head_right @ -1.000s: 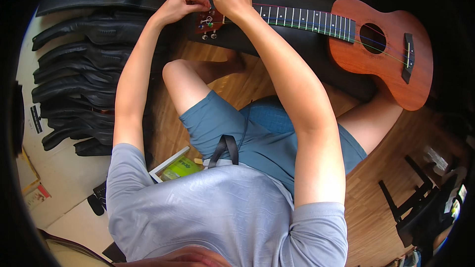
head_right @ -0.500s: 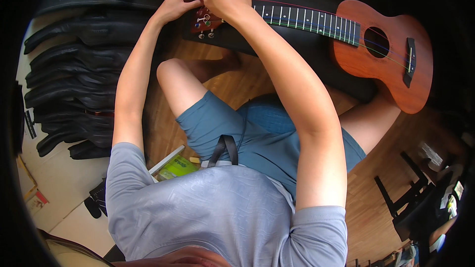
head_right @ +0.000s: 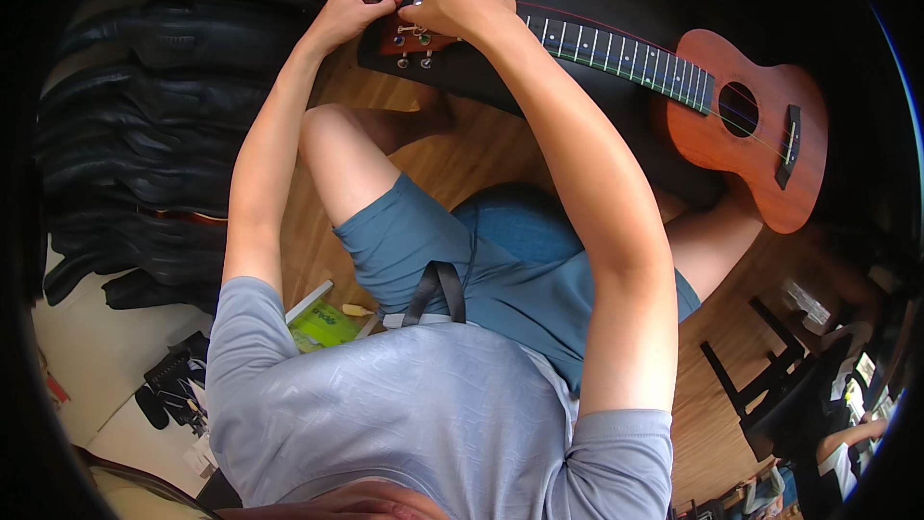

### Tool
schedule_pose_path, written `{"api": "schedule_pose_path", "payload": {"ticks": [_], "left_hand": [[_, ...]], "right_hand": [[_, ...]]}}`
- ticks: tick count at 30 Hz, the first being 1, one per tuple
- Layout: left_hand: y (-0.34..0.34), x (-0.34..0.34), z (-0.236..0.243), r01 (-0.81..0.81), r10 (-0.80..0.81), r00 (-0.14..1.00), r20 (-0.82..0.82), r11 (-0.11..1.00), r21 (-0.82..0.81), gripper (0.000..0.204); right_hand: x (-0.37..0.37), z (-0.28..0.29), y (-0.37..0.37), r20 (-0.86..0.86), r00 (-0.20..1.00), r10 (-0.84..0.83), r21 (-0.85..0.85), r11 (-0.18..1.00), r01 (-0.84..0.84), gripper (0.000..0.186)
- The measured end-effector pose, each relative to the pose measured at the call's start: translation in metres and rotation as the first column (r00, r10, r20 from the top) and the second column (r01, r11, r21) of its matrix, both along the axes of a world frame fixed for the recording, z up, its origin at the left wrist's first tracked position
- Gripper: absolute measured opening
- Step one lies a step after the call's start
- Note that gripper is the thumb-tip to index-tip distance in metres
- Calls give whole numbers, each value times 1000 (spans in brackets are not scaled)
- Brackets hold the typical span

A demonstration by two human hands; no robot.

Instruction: The person threads a new string through the tuning peg of a guitar headstock and winds it around the peg to secure it. The person repeats this process for multiple strings, winding each one by hand.

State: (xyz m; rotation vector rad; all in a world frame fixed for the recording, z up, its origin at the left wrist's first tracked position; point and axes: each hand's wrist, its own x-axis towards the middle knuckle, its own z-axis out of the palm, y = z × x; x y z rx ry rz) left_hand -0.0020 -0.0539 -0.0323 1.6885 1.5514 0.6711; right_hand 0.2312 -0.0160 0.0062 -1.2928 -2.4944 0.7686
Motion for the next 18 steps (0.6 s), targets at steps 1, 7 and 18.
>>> {"api": "schedule_pose_path", "payload": {"ticks": [1, 7, 18], "left_hand": [[-2, 2, 1, -16, 16, 1000, -10, 1000, 0, 8], [-18, 4, -2, -69, 71, 997, -4, 987, 147, 11], [-55, 22, 1, -96, 126, 989, -80, 948, 304, 11]], "right_hand": [[0, 1, -1, -2, 1000, 9, 0, 1000, -9, 52], [-3, 9, -5, -7, 1000, 25, -52, 998, -25, 45], [-4, -16, 21, -206, 962, 182, -173, 960, -218, 35]]}}
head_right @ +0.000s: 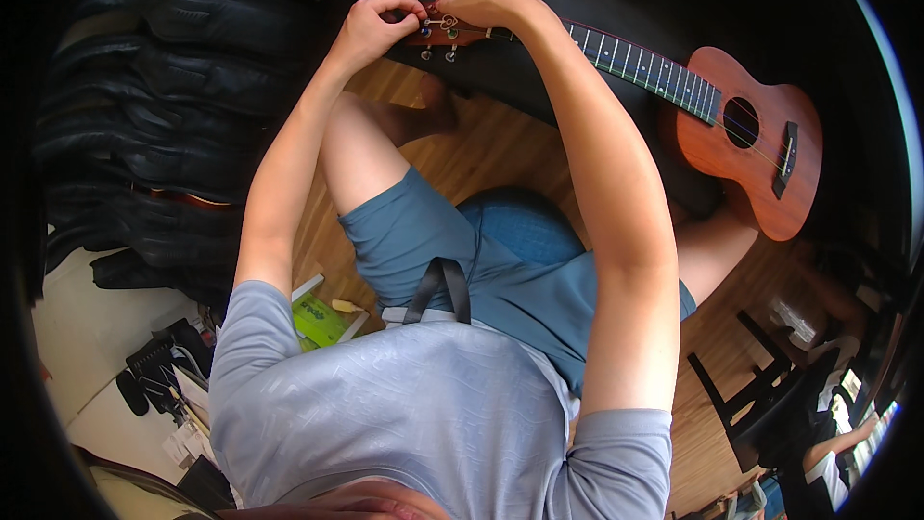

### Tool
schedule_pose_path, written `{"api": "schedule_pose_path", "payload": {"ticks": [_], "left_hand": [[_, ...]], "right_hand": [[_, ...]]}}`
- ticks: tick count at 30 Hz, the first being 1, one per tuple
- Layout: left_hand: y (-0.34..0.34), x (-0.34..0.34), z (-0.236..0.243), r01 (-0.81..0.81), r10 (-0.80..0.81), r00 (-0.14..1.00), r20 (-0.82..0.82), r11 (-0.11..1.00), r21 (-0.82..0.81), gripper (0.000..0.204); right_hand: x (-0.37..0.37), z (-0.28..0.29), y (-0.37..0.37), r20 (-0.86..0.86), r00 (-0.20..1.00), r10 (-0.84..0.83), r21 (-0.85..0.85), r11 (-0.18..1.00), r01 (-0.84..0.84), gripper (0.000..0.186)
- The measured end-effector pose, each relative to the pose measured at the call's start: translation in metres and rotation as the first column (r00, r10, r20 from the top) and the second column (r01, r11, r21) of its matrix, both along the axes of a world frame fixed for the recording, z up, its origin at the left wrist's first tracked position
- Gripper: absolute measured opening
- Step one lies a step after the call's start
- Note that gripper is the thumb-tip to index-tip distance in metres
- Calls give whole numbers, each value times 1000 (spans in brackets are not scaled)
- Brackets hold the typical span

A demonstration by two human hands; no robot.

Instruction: The person threads a new string through the tuning peg of a guitar headstock and winds it around the peg to secure it. The person repeats this process for multiple strings, winding each one by hand.

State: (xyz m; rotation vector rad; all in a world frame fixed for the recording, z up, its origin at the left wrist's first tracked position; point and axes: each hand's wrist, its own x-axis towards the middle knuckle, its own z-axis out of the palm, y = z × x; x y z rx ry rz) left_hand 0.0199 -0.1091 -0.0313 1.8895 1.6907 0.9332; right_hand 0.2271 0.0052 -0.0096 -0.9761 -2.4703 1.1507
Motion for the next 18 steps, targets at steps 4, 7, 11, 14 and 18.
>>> {"api": "schedule_pose_path", "payload": {"ticks": [4, 7, 11, 14, 18], "left_hand": [[-9, 8, 17, 36, -33, 994, -105, 999, 32, 13], [-14, 15, 31, 37, -38, 986, -164, 999, -7, 16], [-16, 22, 41, 50, -56, 956, -289, 998, -27, 18], [-12, 24, 48, 29, -54, 960, -276, 995, -93, 19], [-9, 41, 67, -45, -27, 956, -294, 971, -233, 22]], "right_hand": [[1, 2, 0, 9, 1000, -15, -8, 1000, 15, 36], [2, 0, 2, 10, 999, -53, -11, 999, 53, 38], [4, 19, -12, -60, 994, -96, -114, 989, 89, 26], [8, 24, -13, -148, 982, -122, -113, 988, 105, 24], [14, 29, -15, -184, 973, -139, -243, 966, 91, 30]]}}
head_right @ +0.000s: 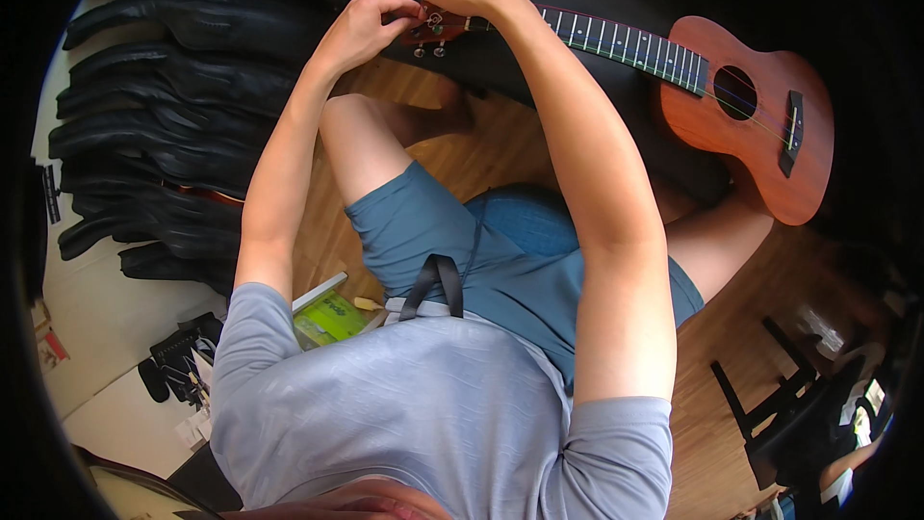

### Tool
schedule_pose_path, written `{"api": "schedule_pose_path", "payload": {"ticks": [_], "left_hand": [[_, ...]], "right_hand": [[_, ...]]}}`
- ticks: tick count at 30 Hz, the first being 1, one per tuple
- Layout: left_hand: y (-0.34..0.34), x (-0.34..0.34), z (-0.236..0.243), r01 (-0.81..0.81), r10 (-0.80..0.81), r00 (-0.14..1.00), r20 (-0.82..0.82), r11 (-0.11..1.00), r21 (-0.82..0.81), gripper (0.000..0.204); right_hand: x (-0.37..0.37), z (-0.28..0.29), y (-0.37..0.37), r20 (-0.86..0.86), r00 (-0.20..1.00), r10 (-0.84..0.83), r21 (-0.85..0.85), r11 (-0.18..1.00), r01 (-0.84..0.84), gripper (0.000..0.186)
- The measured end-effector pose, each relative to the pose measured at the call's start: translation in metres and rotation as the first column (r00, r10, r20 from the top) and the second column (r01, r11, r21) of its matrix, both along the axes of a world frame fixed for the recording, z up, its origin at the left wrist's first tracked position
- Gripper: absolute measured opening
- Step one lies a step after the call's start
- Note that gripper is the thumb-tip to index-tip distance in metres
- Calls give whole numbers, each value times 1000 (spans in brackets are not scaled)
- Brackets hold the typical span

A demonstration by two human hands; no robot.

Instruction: The person threads a new string through the tuning peg of a guitar headstock and winds it around the peg to secure it. The person repeats this process for multiple strings, winding each one by hand.

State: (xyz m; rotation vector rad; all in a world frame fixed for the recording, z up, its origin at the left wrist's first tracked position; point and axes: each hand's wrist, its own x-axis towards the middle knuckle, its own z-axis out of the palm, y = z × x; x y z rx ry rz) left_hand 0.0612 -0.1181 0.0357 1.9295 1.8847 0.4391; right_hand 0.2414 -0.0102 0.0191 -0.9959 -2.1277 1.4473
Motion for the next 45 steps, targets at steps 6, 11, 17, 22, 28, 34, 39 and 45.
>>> {"api": "schedule_pose_path", "payload": {"ticks": [6, 11, 17, 22, 28, 34, 39, 45], "left_hand": [[25, 12, 7, 4, 4, 997, 78, 995, -98, 20], [49, 3, 13, 120, -87, 984, 157, 969, -218, 23], [77, -6, 17, 177, -67, 955, 289, 912, -371, 19], [97, -17, 4, 201, -115, 963, 245, 911, -360, 20], [119, -23, -13, 244, -242, 970, 33, 953, -179, 21], [119, -27, -29, 279, -279, 960, 19, 960, -36, 26], [114, -24, -29, 191, -181, 978, 104, 977, -99, 29], [114, -43, -41, 331, -330, 943, 45, 944, 2, 29]], "right_hand": [[0, -20, 9, -7, 990, -141, 217, 966, 139, 37], [3, 2, -7, -303, 867, -395, 153, 878, 453, 33], [11, 5, -7, -403, 804, -438, 53, 866, 498, 33], [12, 7, -10, -379, 813, -442, 42, 869, 492, 32], [7, 3, -9, -270, 882, -387, 215, 869, 447, 30], [-13, -5, -10, -241, 905, -351, 383, 822, 421, 26], [-8, -24, -3, -39, 918, -394, 447, 815, 369, 30], [18, -7, -8, 84, 901, -425, 502, 800, 330, 23]]}}
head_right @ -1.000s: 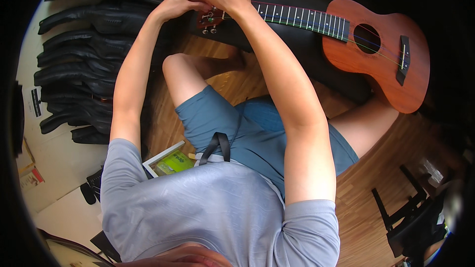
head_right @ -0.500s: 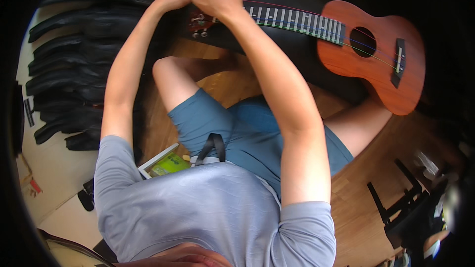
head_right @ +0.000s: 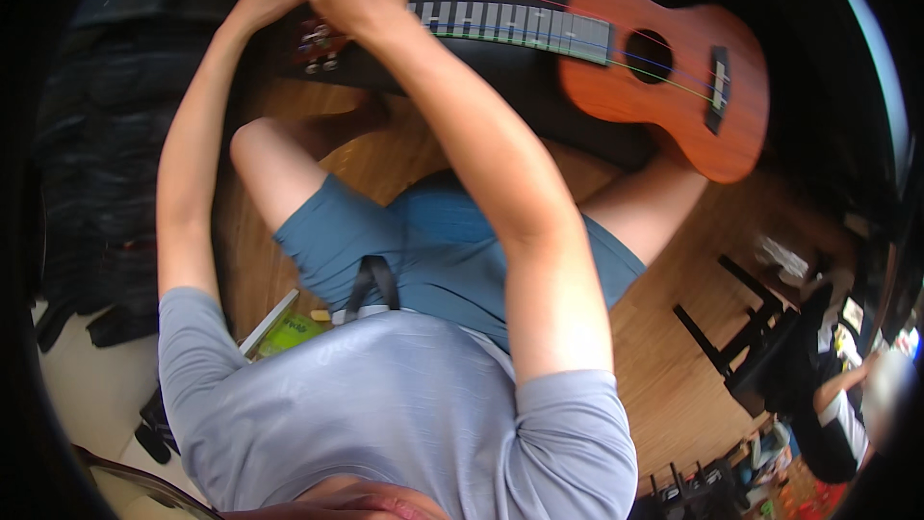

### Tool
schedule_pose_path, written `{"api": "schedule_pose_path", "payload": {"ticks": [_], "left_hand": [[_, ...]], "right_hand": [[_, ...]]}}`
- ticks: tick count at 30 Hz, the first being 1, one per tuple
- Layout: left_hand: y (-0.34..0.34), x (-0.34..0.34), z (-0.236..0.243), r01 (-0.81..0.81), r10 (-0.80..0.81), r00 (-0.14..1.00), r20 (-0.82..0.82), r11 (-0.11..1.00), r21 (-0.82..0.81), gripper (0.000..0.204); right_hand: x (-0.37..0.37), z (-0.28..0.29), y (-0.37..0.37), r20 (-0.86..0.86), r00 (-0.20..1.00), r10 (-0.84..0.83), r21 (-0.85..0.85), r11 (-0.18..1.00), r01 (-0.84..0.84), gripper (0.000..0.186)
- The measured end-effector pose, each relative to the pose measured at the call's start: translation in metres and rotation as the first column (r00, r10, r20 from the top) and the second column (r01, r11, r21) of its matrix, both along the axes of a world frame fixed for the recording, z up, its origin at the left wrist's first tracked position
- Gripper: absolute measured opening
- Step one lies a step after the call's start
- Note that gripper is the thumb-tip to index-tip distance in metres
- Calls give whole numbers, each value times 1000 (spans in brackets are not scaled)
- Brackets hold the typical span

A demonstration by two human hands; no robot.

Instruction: The person threads a new string through the tuning peg of a guitar headstock and winds it around the peg to secure it. The person repeats this process for multiple strings, winding each one by hand.

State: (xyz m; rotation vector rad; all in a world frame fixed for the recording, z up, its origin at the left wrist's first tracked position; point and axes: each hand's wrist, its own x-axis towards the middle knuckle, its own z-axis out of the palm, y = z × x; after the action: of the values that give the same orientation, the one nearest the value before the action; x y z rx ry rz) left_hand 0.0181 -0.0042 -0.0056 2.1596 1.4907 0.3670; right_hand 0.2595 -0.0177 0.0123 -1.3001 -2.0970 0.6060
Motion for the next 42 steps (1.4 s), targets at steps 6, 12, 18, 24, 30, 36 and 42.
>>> {"api": "schedule_pose_path", "payload": {"ticks": [6, 12, 18, 24, 30, 36, 42], "left_hand": [[-14, 28, 30, -20, 22, 995, 100, 1000, -17, 15], [-27, -1, 19, -3, 16, 986, 166, 997, -81, 14], [-38, -15, 13, 26, -12, 977, 211, 998, -62, 13], [-49, -19, 14, 28, -26, 968, 250, 1000, -5, 13], [-71, -11, 8, -79, 49, 943, 329, 994, 79, 12], [-90, 0, -3, -176, 80, 917, 390, 961, 216, 10], [-103, 0, 0, -143, 58, 955, 292, 950, 278, 12]], "right_hand": [[-12, 2, -3, -12, 998, -59, 20, 998, 59, 24], [-21, -1, -5, -66, 997, -49, 24, 998, 50, 23], [-22, 3, -8, -75, 996, -43, 49, 998, 47, 22], [-23, 1, -7, -88, 996, -28, 49, 998, 33, 22], [-23, 6, -9, -89, 995, -42, 14, 999, 43, 23], [-23, 6, -9, -107, 993, -52, 11, 999, 53, 23], [-21, 6, -8, -148, 988, -46, -17, 999, 44, 24]]}}
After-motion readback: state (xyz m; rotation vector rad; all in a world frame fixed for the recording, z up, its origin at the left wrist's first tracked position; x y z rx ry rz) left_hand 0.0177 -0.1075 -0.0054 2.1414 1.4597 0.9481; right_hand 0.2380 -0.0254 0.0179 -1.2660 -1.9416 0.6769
